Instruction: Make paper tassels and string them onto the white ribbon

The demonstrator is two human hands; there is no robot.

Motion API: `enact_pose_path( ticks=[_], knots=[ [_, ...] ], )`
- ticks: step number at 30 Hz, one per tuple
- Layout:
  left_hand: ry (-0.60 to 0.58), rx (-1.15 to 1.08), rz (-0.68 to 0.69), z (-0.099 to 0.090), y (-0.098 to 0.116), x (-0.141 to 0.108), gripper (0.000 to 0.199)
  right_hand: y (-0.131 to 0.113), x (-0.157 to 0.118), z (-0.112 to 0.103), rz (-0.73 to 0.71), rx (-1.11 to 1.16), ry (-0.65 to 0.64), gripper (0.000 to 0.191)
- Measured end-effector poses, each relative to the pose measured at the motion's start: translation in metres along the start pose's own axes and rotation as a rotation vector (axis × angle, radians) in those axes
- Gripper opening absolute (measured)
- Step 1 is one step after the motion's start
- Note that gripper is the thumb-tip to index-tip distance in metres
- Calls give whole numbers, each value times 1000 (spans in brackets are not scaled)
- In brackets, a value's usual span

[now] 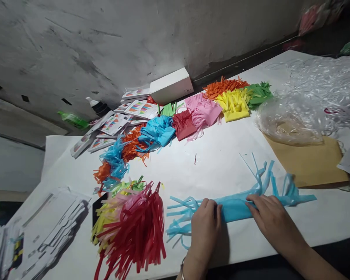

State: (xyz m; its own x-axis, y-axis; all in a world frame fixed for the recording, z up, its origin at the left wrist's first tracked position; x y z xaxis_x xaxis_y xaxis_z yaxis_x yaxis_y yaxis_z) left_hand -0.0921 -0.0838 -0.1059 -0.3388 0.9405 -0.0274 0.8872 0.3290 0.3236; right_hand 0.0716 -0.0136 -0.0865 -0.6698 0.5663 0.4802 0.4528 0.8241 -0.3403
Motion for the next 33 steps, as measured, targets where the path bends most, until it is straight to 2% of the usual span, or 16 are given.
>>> enact_pose_path(
  ticks=[4, 8, 9, 11, 14, 17, 19, 21, 24, 27, 29, 31, 33],
  knots=[
    [-15, 53, -39, 2, 0, 12, 15, 1, 17, 6, 42, -114, -6, 21],
    [-29, 69, -41, 3, 0, 13, 13, 6, 19, -12, 80, -199, 76, 17],
    [-28, 68, -42, 3, 0, 13, 13, 4, 17, -17, 54, -195, 95, 17],
    [-21, 61, -42, 2, -1, 14, 14, -11, 9, -19, -95, -115, 83, 23],
    [2, 34, -37, 0, -2, 16, 14, -33, -6, -10, -319, 27, 14, 31],
    [56, -9, -25, -8, -2, 11, 6, -37, -9, -2, -354, 39, 15, 35],
    [148, -24, 51, -19, 4, 3, 23, -36, -6, 0, -353, 51, 15, 32],
    [236, -15, 212, -26, 17, -9, 38, -35, -1, 0, -328, 73, 4, 26],
    [317, -24, 415, -22, 29, -26, 30, -37, 2, -1, -316, 109, -28, 20],
    [334, -82, 468, -12, 25, -35, 27, -39, -3, -1, -338, 122, -42, 28],
    [305, -115, 481, -10, 23, -38, 28, -36, -7, -2, -334, 130, -46, 31],
    [270, -152, 460, -14, 21, -41, 26, -29, -9, -3, -307, 136, -57, 28],
    [214, -184, 384, -17, 18, -42, 21, -22, -7, -4, -263, 131, -64, 23]
  ],
)
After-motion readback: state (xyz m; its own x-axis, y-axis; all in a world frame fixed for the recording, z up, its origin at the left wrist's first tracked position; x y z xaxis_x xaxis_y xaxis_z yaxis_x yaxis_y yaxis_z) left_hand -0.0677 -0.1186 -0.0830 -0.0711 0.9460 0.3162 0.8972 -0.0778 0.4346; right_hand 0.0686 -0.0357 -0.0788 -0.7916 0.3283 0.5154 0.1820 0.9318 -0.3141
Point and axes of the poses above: each hand's wrist, its own x-axis towards the middle knuckle, its own z-axis out of the palm, y = z × x, the point moved 9 cm from there along x, towards the middle knuckle, and after that the axes turned 1 degree about x, right-handed, at the moved point
